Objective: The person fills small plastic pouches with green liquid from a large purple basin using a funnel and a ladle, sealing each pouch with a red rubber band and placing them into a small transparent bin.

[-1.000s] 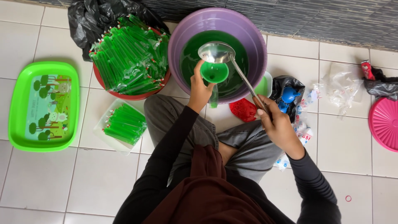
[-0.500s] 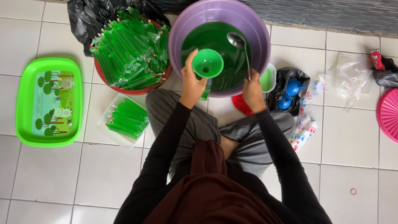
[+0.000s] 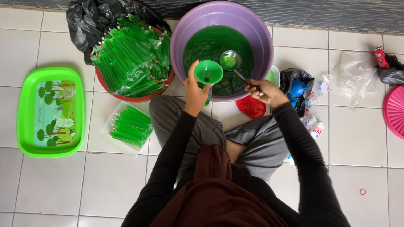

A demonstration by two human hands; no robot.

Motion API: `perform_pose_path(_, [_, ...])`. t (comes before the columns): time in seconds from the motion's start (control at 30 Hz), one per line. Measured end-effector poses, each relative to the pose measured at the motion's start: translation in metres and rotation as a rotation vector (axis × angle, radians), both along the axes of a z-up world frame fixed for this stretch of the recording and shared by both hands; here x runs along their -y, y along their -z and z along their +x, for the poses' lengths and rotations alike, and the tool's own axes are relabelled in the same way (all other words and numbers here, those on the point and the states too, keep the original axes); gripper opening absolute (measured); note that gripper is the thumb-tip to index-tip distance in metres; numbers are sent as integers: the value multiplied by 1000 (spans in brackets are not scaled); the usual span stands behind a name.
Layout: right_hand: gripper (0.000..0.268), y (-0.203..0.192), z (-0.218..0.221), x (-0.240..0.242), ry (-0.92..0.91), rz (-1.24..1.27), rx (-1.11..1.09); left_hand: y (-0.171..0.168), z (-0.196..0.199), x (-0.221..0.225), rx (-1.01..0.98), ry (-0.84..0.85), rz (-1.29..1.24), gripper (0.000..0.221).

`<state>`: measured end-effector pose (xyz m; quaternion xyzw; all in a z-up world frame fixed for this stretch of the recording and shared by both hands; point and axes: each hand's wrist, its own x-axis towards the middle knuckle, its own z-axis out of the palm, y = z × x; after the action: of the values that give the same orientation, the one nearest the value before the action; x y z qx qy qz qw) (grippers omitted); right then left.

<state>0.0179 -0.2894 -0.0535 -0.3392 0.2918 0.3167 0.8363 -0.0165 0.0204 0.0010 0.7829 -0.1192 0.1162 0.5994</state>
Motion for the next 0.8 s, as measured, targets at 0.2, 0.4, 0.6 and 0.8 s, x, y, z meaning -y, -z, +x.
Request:
perform_pose_path(0.2, [23,-51,-9,22,-150,-177,119,50,14,13,-49,-29,59,82])
perform_pose_path(0.4, [44,-89,-19,42,-267,-235,264,109,38,36,-131,-33,162,100])
perform_pose_path(0.6, [52,-144,-51,21,-361,-266,396,120,62,54,-158,6,177,103])
perform_pose_path(0.8, [55,-177,-77,-1,-393,-363,479,108,67,56,-182,-3,163,103])
